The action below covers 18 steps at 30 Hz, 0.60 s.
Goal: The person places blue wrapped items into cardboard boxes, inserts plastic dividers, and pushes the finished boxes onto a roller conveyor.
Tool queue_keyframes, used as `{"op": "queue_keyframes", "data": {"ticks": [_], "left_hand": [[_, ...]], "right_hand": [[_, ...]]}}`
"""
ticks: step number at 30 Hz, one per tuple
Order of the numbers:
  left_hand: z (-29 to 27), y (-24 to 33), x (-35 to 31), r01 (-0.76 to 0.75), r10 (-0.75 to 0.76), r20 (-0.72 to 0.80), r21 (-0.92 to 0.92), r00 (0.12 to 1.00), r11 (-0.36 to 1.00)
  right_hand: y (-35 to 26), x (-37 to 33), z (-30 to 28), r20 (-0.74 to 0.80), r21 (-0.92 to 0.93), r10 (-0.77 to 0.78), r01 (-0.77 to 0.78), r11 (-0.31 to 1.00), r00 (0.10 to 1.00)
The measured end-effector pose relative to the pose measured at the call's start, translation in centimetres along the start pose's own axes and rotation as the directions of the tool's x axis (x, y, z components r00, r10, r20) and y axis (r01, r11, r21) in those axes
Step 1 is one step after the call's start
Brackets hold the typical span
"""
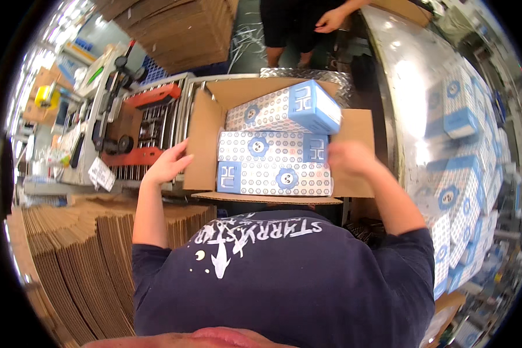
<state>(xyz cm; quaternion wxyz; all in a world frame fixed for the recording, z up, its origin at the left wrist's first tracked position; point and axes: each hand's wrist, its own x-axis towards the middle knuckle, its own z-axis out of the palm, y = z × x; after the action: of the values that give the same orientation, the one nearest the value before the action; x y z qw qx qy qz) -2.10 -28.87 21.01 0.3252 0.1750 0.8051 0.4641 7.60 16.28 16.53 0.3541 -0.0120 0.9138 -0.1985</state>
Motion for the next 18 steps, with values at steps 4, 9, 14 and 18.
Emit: {"op": "queue_keyframes", "data": {"ticks": [4, 9, 14, 18], "left_hand": [[3.7, -0.5, 5.8, -0.094, -0.015, 0.258, 0.405, 0.966, 0.909], [7.9, 4.9, 8.4, -0.001, -0.376, 0.284, 0.8, 0.882, 0.601], [7.4, 1.1, 1.2, -0.001, -0.074, 0.117, 0.543, 0.99, 0.84], [9.1, 5.1, -4.6, 0.084, -0.186, 0.213, 0.412, 0.959, 0.907]], "right_hand": [[-1.9, 7.2, -2.2, -0.422, 0.844, 0.011, 0.389, 0.369, 0.907], [-2.7, 14.5, -2.5, -0.312, 0.706, 0.107, 0.155, 0.691, 0.944], [-0.5, 6.8, -0.6, -0.457, -0.443, -0.368, 0.152, 0.884, 0.81], [6.8, 8.0, -3.2, -0.411, -0.012, -0.243, 0.261, 0.965, 0.878]]}}
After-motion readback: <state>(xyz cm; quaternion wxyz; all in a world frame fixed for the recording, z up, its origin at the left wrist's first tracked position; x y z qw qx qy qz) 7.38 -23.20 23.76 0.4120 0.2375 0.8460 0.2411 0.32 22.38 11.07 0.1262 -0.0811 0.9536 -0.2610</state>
